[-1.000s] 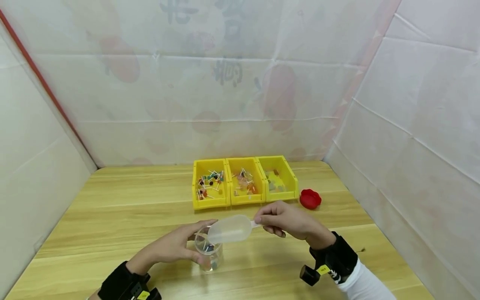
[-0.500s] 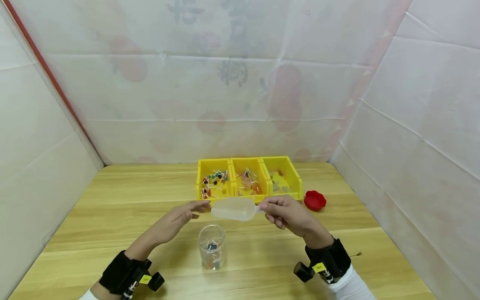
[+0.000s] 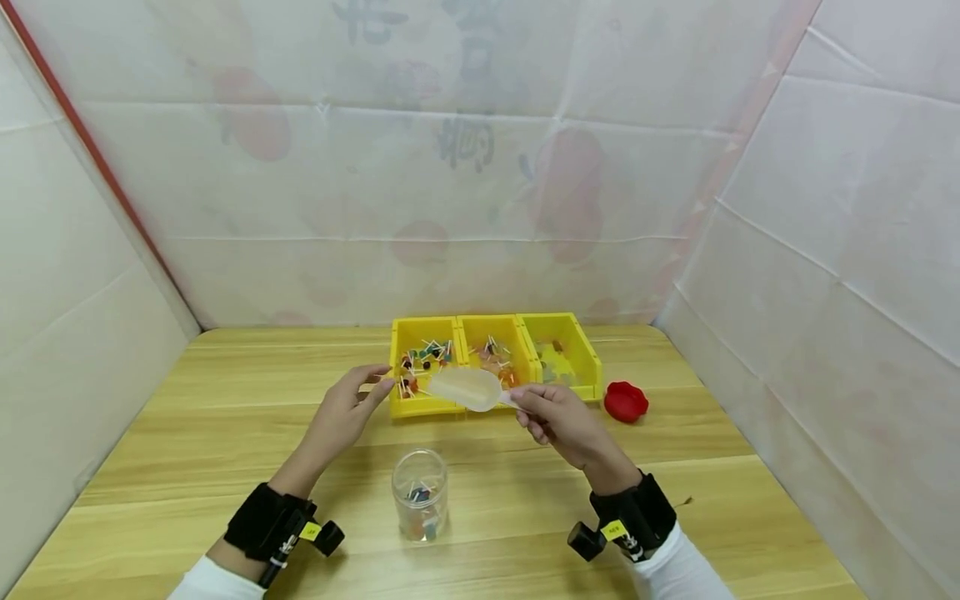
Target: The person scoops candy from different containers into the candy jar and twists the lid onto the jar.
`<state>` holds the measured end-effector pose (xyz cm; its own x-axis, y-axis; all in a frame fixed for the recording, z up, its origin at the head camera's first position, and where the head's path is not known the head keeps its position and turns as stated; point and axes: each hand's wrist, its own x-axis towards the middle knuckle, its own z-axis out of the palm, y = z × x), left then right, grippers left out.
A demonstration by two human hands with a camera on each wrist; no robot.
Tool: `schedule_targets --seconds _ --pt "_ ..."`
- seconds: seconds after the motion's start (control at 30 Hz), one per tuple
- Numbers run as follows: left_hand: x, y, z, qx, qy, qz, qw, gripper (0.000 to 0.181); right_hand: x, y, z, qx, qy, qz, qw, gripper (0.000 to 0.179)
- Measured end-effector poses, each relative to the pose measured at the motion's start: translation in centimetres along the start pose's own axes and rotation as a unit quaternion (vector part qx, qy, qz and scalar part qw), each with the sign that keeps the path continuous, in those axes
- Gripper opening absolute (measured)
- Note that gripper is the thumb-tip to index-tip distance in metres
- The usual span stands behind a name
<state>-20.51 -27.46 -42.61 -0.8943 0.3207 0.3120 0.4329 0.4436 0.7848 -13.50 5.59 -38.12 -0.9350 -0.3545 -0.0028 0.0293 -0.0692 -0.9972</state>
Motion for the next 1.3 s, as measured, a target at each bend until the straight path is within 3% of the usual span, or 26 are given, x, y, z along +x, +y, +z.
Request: schedule_targets --seconds 0.17,0.47,0.9,1.13,1.3 --pt "0.7 -0.7 0.8 0.012 0.012 -0.038 0.9991 0.061 0.8 1.0 0.3 -0.003 0.028 0.020 0.9994 0.033" --pt "1.8 -2.5 2.4 0.043 -0.009 -0.101 0.9939 0.065 1.9 2.8 1.0 -0.023 0.037 0.053 0.9976 0.042" --pt "2.2 -3.9 4.5 0.025 0.008 -0.103 0.9943 0.058 2.2 3.7 0.9 -0.028 0.055 0.063 0.9961 0.042" --pt "2.5 -4.1 5.2 0.029 0.013 -0.095 0.9950 0.056 3.8 2.9 0.2 -0.052 0.062 0.079 0.9936 0.041" --pt "2.7 -4.1 5.3 0.040 0.020 -0.086 0.9953 0.056 5.2 2.0 0.1 -0.098 0.062 0.088 0.9893 0.042"
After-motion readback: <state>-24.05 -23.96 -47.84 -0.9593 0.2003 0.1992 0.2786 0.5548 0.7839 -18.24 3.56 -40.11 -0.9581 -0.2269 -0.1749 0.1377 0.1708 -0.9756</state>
